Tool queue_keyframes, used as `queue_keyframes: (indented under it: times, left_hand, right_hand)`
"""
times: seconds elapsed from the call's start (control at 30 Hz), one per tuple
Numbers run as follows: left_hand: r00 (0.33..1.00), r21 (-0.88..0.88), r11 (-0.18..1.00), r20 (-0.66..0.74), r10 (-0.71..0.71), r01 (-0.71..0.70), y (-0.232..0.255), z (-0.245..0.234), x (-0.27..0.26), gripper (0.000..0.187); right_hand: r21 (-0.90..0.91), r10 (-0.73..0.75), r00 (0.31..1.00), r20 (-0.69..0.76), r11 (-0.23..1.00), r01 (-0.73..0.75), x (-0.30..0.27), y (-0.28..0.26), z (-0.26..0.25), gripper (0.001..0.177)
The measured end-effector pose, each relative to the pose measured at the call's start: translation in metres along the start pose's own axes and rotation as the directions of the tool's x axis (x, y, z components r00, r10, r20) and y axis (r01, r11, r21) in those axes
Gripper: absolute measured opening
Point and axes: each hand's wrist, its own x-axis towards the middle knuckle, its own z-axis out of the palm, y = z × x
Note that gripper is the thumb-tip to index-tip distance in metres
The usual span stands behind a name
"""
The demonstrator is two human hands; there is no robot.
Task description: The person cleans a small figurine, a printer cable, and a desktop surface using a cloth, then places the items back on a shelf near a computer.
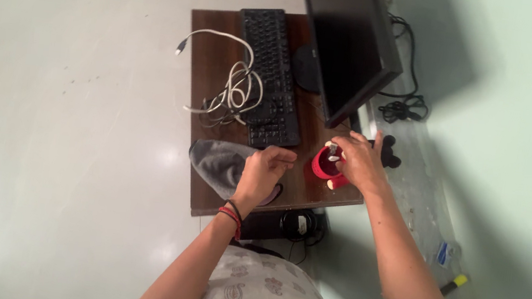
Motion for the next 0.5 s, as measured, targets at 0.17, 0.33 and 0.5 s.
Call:
queue_keyframes:
  times: [0.17,0.33,0.5]
  left_hand:
    - [0.998,0.053,0.999,0.065,-0.007,0.003,0.007,-0.007,0.007,0.026]
    - [0.987,0.063,0.998,0.157,-0.026,0.016,0.011,-0.009,0.013,0.027]
    - [0.968,0.055,0.998,0.248,-0.033,0.020,0.014,-0.001,0.013,0.030]
  right_hand:
    - [0.027,0.047,0.993,-0.111,0.999,-0.045,-0.014,-0.018,-0.002,0.058]
    - [0.023,0.039,0.957,-0.288,0.999,-0.033,-0.030,-0.050,-0.001,0.053]
    - [0.089,0.127,0.913,-0.387,0.991,-0.100,-0.054,-0.093,0.004,0.033]
